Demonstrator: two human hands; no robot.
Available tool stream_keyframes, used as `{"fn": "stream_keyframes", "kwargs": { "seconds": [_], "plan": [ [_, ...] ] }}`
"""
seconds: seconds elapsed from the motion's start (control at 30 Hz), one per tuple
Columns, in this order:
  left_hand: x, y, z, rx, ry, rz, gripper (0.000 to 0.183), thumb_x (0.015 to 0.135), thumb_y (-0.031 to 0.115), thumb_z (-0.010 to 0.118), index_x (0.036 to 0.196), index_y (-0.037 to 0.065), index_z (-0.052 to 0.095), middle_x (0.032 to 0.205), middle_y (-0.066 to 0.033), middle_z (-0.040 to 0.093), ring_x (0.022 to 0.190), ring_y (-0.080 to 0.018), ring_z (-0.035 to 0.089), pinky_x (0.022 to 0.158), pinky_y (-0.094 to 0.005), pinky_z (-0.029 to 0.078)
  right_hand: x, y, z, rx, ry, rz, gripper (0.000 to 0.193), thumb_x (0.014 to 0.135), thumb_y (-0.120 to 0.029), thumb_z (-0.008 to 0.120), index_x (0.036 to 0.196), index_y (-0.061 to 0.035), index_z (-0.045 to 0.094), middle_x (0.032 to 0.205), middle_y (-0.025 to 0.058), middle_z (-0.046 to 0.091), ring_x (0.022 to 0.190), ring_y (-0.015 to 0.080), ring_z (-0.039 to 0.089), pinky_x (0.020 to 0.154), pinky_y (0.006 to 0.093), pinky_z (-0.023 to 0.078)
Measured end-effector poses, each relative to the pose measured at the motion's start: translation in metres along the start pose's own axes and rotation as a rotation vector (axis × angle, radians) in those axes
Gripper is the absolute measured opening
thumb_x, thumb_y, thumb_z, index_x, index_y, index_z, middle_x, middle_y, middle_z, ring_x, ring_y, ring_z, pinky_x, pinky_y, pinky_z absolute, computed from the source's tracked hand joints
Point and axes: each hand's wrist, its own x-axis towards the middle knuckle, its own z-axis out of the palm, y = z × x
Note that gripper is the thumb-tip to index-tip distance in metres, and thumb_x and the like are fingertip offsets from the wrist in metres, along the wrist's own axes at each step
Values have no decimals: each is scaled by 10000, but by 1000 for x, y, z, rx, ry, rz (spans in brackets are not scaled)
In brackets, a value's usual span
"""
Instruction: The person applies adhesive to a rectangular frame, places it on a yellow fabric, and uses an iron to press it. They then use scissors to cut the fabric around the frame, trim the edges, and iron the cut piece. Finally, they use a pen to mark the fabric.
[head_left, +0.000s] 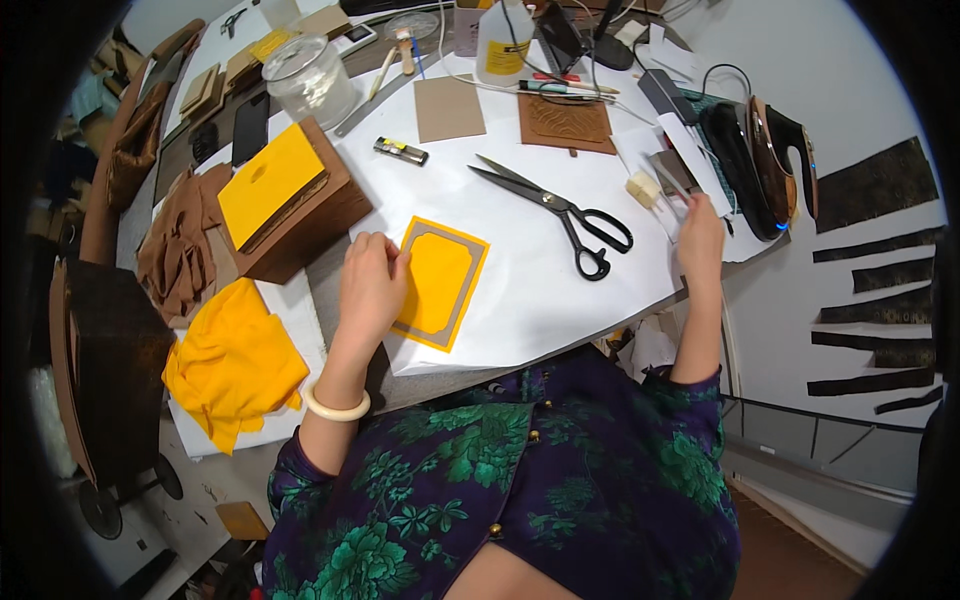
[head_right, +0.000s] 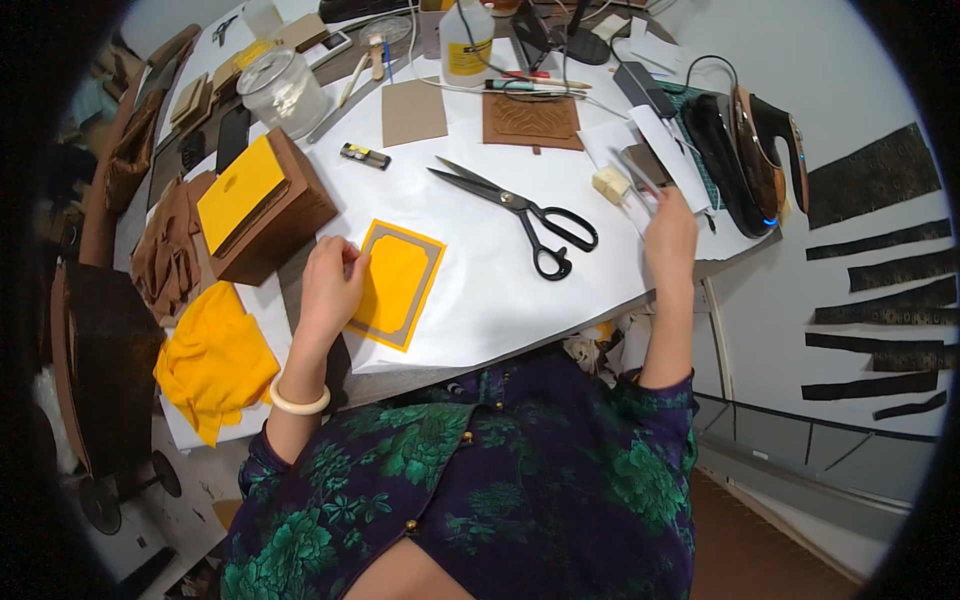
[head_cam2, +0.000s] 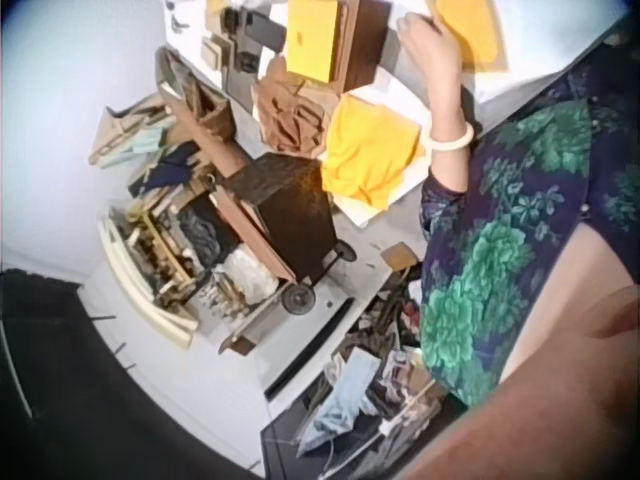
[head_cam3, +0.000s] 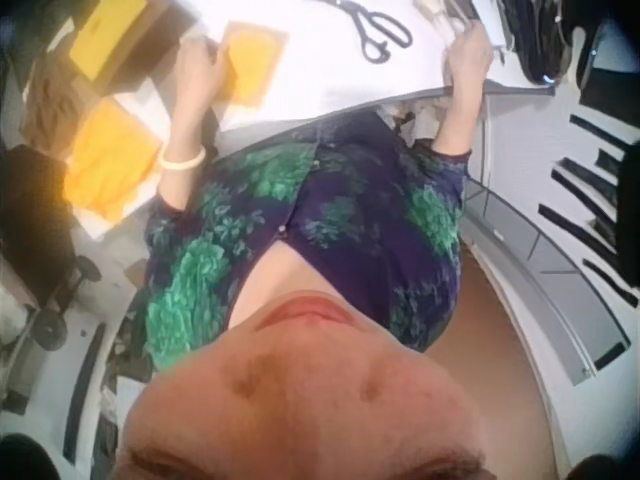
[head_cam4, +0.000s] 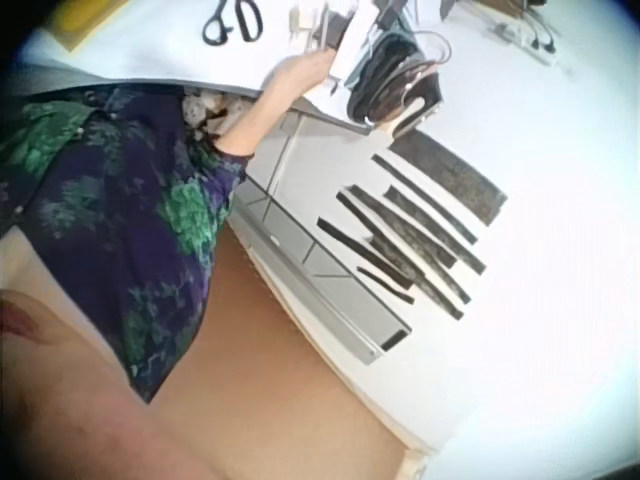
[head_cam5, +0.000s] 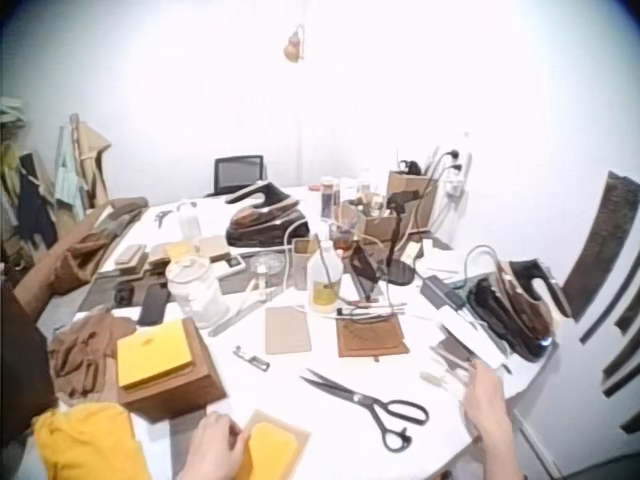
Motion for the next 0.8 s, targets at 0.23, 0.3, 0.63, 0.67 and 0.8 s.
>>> {"fn": "stream_keyframes", "kwargs": {
  "seconds": [0.23, 0.3, 0.63, 0.67, 0.8],
  "plan": [
    [0, 16, -15, -267, -117, -232, 134, 960, 84, 651, 1013, -29, 601, 877, -137, 672, 790, -265, 649, 751, -330, 510, -43, -43, -24, 782, -2, 292, 255, 1048, -220, 602, 1068, 29, 657, 794, 40, 635, 695, 114, 575, 615, 261, 448],
    [0, 8, -11, -434, -120, -270, 138, 979, 85, 639, 1060, -24, 613, 857, -90, 689, 754, -181, 650, 736, -285, 508, -60, -80, -28, 1078, -62, 359, 183, 990, -137, 692, 1056, 33, 696, 778, 22, 648, 628, 64, 550, 577, 194, 428],
    [-15, 25, -20, -1176, -212, -304, 371, 1016, 0, 521, 1370, 43, 418, 1030, -123, 737, 952, -140, 700, 828, -278, 544, -95, -200, -17, 1437, -174, 23, 208, 1052, -104, 516, 1135, 62, 610, 910, 170, 703, 728, 215, 712, 701, 321, 599],
    [-16, 24, -16, -1179, -199, -333, 340, 1025, 18, 524, 1351, 42, 430, 1029, -129, 736, 945, -140, 699, 824, -280, 545, -95, -212, -14, 1358, -235, -21, 250, 1063, -123, 506, 1152, 75, 629, 932, 173, 718, 768, 228, 720, 756, 336, 608],
    [-14, 25, -1, -1296, -77, -427, 251, 1049, 124, 562, 1281, 47, 503, 977, -97, 739, 880, -95, 686, 742, -234, 524, -106, -226, 21, 1298, -276, -110, 207, 952, -40, 711, 1122, 76, 686, 921, 119, 759, 844, 141, 727, 763, 260, 581]
  ]
}}
